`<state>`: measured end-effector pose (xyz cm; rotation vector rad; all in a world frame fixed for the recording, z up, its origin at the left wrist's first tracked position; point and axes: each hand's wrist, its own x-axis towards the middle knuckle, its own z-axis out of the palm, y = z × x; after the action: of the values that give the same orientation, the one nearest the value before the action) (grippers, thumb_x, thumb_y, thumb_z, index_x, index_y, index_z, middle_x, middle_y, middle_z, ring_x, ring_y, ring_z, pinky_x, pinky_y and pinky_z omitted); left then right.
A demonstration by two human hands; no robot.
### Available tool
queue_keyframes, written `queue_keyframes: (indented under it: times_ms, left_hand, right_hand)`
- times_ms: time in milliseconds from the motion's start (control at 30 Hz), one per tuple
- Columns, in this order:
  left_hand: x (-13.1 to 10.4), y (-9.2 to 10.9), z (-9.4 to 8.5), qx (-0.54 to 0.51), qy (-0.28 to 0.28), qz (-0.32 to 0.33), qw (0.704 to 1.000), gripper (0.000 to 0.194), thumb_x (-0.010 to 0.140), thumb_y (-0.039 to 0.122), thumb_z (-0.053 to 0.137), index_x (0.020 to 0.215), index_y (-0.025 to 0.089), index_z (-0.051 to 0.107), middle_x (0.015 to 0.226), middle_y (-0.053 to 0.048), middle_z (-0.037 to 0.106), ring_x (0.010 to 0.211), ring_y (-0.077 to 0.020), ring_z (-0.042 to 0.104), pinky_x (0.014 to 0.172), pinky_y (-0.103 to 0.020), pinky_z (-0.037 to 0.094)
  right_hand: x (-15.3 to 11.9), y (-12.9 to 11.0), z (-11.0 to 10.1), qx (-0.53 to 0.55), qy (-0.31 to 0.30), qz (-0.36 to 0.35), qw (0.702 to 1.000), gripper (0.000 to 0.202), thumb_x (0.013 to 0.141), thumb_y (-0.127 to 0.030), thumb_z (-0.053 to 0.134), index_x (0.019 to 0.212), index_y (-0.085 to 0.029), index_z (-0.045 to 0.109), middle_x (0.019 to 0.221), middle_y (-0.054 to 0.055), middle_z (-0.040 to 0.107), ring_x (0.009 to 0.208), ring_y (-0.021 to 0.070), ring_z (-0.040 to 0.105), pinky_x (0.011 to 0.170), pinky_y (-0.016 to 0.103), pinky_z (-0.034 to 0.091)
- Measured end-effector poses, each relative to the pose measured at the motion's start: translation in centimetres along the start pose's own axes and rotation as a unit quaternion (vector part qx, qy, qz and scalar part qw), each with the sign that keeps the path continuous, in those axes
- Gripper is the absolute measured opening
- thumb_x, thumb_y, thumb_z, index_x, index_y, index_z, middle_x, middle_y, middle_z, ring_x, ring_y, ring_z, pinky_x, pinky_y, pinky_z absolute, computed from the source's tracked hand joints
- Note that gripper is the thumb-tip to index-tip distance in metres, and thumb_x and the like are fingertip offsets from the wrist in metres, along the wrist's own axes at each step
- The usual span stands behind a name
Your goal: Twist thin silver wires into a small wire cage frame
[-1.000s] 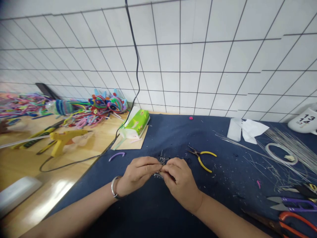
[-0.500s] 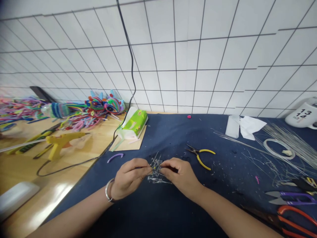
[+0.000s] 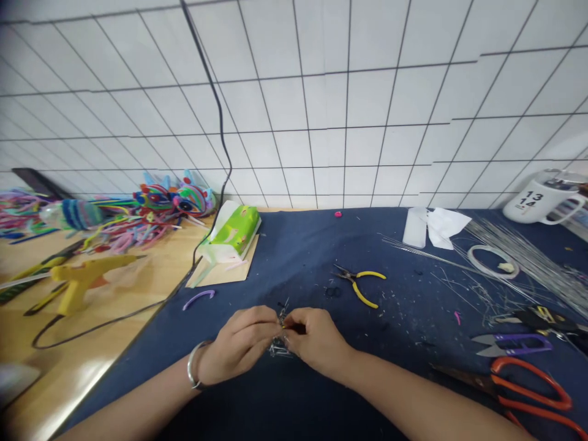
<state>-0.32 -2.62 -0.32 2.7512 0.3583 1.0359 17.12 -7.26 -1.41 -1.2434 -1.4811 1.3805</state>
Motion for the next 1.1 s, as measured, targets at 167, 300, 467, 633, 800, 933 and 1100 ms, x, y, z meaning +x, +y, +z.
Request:
queue_keyframes:
  times_ms: [167, 300, 467, 633, 800, 933, 1100]
  left_hand:
    - [0.0, -0.4, -1.2, -0.014, -0.105, 0.009, 0.994, 0.02, 0.08, 0.007, 0.049, 0.097, 0.016, 0.053, 0.086, -0.006, 0.06, 0.075, -0.0141, 0.058, 0.064, -0.026, 0.048]
    - [-0.2, -1.2, -2.6, 0.031, -0.136, -0.024, 0.99, 0.015, 0.081, 0.009, 0.05, 0.093, 0.017, 0.055, 0.087, -0.005, 0.06, 0.076, -0.0144, 0.059, 0.067, -0.027, 0.048]
    - [-0.3, -2.1, -3.3, 0.046, -0.127, -0.079, 0.988, 0.014, 0.084, 0.013, 0.049, 0.095, 0.016, 0.057, 0.088, -0.006, 0.06, 0.075, -0.0141, 0.059, 0.066, -0.026, 0.05]
    - [-0.2, -2.3, -3.4, 0.046, -0.132, -0.092, 0.986, 0.019, 0.086, 0.015, 0.046, 0.101, 0.017, 0.057, 0.092, -0.007, 0.061, 0.077, -0.0139, 0.06, 0.069, -0.026, 0.051]
    - [-0.2, -2.4, -3.6, 0.043, -0.121, -0.089, 0.988, 0.018, 0.086, 0.014, 0.046, 0.099, 0.017, 0.059, 0.092, -0.007, 0.061, 0.078, -0.0143, 0.06, 0.068, -0.026, 0.051]
    - [-0.5, -2.7, -3.8, 0.044, -0.119, -0.082, 0.989, 0.021, 0.085, 0.011, 0.046, 0.102, 0.017, 0.058, 0.096, -0.008, 0.06, 0.082, -0.0151, 0.06, 0.069, -0.027, 0.05]
    - [-0.6, -3.0, -4.3, 0.043, -0.113, -0.07, 0.99, 0.024, 0.085, 0.01, 0.048, 0.104, 0.018, 0.058, 0.097, -0.008, 0.061, 0.085, -0.0151, 0.06, 0.07, -0.027, 0.05]
  right_hand:
    - [0.0, 0.2, -0.7, -0.064, -0.017, 0.004, 0.998, 0.011, 0.07, -0.012, 0.054, 0.072, -0.016, 0.064, 0.059, -0.004, 0.055, 0.053, 0.0082, 0.048, 0.049, 0.017, 0.038]
    - [0.7, -1.1, -4.2, -0.193, -0.004, -0.043, 0.98, 0.012, 0.074, -0.016, 0.056, 0.078, -0.02, 0.067, 0.07, -0.001, 0.063, 0.064, 0.0115, 0.057, 0.061, 0.022, 0.044]
    - [1.8, -1.5, -9.6, -0.481, 0.001, -0.076, 0.873, 0.014, 0.074, -0.013, 0.056, 0.068, -0.02, 0.067, 0.073, 0.003, 0.063, 0.069, 0.016, 0.06, 0.065, 0.027, 0.043]
    - [1.6, -1.0, -9.9, -0.632, -0.054, -0.05, 0.772, 0.011, 0.077, -0.019, 0.055, 0.073, -0.016, 0.065, 0.08, 0.007, 0.063, 0.07, 0.0188, 0.061, 0.06, 0.027, 0.043]
    - [1.6, -1.2, -9.1, -0.67, -0.046, -0.031, 0.741, 0.015, 0.082, -0.018, 0.047, 0.081, -0.015, 0.061, 0.083, 0.008, 0.064, 0.077, 0.02, 0.062, 0.064, 0.027, 0.043]
    - [1.8, -1.3, -9.4, -0.675, -0.051, -0.026, 0.736, 0.013, 0.081, -0.019, 0.049, 0.08, -0.015, 0.061, 0.083, 0.008, 0.065, 0.077, 0.0201, 0.063, 0.067, 0.027, 0.043]
    - [1.8, -1.2, -8.2, -0.723, -0.065, -0.044, 0.687, 0.018, 0.08, -0.007, 0.044, 0.08, -0.013, 0.061, 0.082, 0.01, 0.064, 0.074, 0.0216, 0.062, 0.061, 0.029, 0.041]
